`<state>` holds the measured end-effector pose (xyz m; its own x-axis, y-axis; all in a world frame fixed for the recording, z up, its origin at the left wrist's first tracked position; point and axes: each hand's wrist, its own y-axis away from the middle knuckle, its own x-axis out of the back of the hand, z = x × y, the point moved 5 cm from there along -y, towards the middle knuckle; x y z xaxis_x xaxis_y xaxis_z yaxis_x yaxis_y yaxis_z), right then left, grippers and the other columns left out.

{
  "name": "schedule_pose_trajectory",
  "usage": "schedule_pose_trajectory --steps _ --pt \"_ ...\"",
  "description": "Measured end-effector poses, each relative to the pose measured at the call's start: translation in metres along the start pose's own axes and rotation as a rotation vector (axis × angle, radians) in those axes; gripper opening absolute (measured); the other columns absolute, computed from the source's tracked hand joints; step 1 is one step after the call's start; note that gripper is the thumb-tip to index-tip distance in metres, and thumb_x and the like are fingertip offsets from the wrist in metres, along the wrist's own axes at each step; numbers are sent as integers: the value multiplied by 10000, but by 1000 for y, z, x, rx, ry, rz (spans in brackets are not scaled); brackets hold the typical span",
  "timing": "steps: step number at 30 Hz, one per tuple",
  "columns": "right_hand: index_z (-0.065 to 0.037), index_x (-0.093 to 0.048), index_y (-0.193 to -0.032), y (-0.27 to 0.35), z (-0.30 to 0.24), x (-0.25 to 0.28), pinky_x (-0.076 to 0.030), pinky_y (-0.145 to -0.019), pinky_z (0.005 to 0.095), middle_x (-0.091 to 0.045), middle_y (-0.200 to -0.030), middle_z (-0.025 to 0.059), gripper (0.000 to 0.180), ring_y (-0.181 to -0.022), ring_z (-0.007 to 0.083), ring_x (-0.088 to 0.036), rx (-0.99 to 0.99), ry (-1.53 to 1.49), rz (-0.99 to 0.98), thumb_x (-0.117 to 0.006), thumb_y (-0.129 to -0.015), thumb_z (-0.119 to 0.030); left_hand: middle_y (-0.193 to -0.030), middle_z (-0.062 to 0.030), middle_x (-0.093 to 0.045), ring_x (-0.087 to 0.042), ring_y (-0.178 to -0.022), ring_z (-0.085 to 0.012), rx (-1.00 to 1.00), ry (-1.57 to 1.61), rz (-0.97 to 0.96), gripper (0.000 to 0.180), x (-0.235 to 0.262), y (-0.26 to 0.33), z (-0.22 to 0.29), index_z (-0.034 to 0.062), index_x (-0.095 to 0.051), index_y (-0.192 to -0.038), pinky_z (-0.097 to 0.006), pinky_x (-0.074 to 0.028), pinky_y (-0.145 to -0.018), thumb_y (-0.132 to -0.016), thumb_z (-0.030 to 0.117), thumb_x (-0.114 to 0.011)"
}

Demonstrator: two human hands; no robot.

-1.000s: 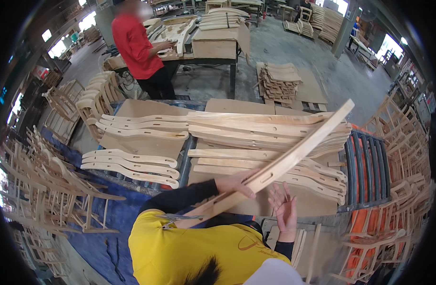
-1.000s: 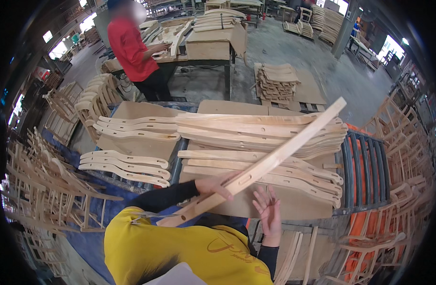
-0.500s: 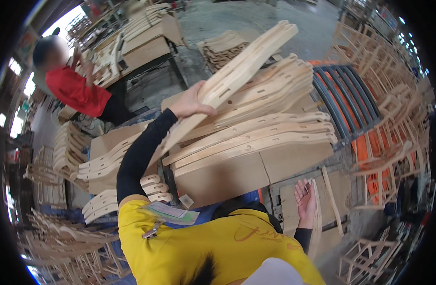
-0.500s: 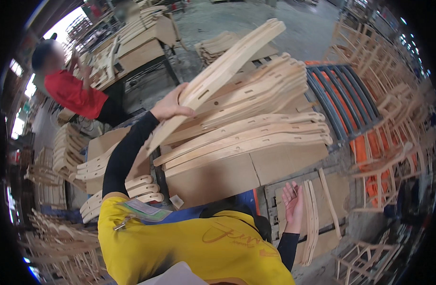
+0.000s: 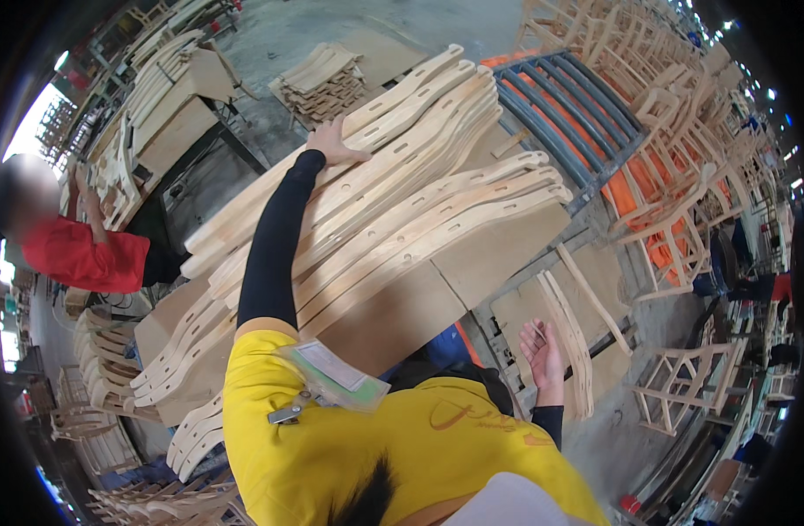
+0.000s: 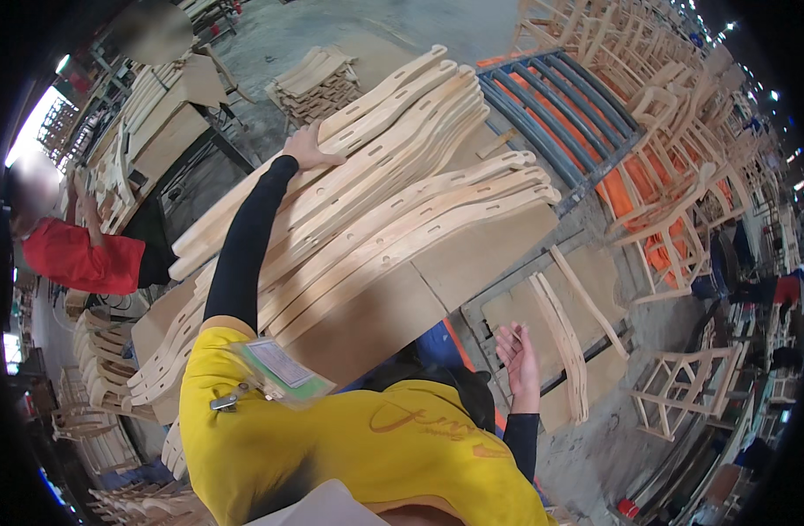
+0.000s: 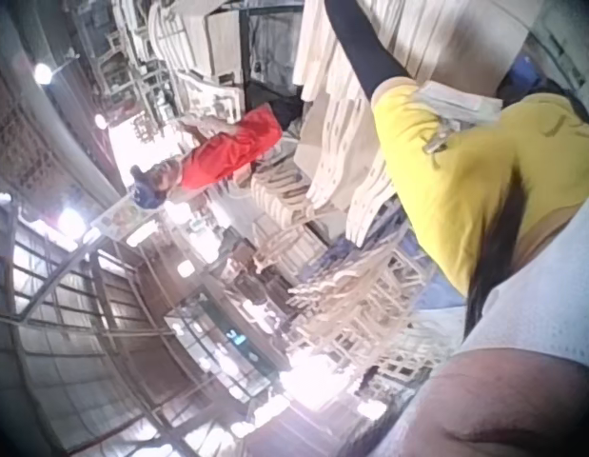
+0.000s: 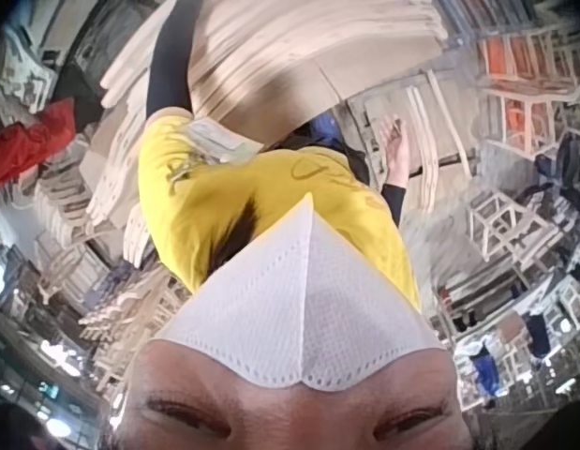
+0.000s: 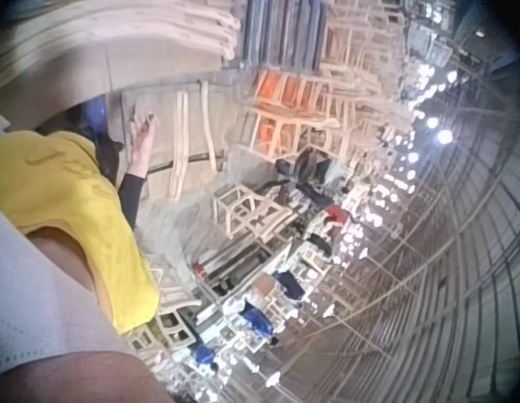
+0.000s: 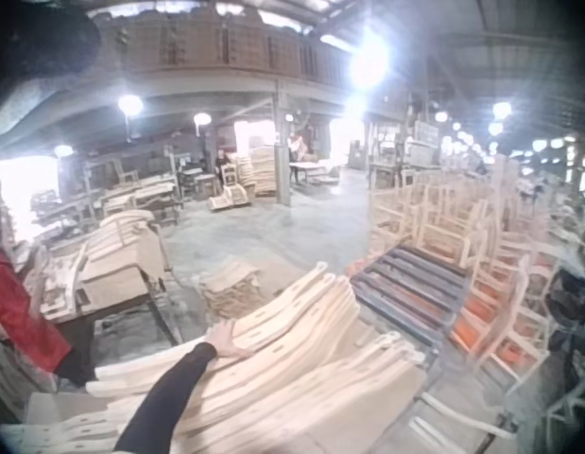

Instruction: The person repeatedly picks up curved wooden chair parts from a table and places them onto a stack on a nearby pallet. The person handles the parts one at a time and occasionally adjusts the stack. The person also briefly moves a flat cardboard sheet.

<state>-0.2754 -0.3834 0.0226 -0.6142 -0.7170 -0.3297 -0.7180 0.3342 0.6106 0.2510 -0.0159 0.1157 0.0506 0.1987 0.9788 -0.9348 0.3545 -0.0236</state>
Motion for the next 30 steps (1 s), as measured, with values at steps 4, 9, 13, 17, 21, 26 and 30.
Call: schedule_pose_trajectory --steps 4,9,13,17,21,26,30 --pt "-96 -486 -1350 0 8 8 -476 -906 306 -600 -1267 75 502 -1107 183 -591 -43 13 46 -495 -990 -445 -1369 -250 -488 -481 -1265 -384 124 117 -56 1144 -36 -17 -1 37 -348 -1462 -475 -371 -1060 -669 830 -577" --pt "-95 -490 -1353 -16 15 -2 -467 -902 315 -613 -1257 81 475 -1089 182 -599 -97 56 48 -478 -1000 -413 -1346 -259 -507 -501 -1240 -383 150 77 39 1098 -49 -6 -22 2 -420 -1409 -471 -396 -1039 -696 826 -553" --pt "-111 -492 -1364 -46 15 -44 -455 -906 313 -616 -1255 71 478 -1089 167 -595 -110 273 -48 -483 -998 -418 -1184 -278 -583 -538 -1138 -408 35 3 427 955 -43 17 -9 -39 -526 -1265 -486 -416 -988 -756 768 -556" --pt "-74 -429 -1425 -50 -59 -230 -457 -898 283 -662 -1131 94 461 -1041 141 -614 270 703 -491 -487 -1016 -279 -1275 -286 -518 -458 -1228 -410 154 83 302 896 -34 19 19 -40 -516 -1281 -487 -335 -1057 -778 698 -577" --pt "-26 -290 -1492 9 -121 -462 -518 -790 313 -695 -719 89 578 -736 154 -688 551 897 -1159 -524 -984 -169 -1238 -266 -539 -464 -1208 -402 258 159 290 838 -28 32 17 -30 -530 -1268 -472 -328 -1061 -792 656 -599" --pt "32 -228 -1490 77 -146 -611 -493 -530 300 -630 -577 91 719 -468 170 -595 1012 1079 -1547 -563 -949 -302 -1276 -244 -531 -448 -1248 -382 339 196 136 777 28 42 49 -1 -534 -1282 -464 -327 -1071 -805 605 -622" --pt "111 -210 -1459 86 -152 -659 -490 -514 299 -624 -560 103 774 -445 179 -588 1050 1063 -1674 -555 -935 -341 -1290 -230 -531 -443 -1259 -372 337 244 136 759 16 33 50 8 -541 -1279 -463 -319 -1080 -801 591 -629"
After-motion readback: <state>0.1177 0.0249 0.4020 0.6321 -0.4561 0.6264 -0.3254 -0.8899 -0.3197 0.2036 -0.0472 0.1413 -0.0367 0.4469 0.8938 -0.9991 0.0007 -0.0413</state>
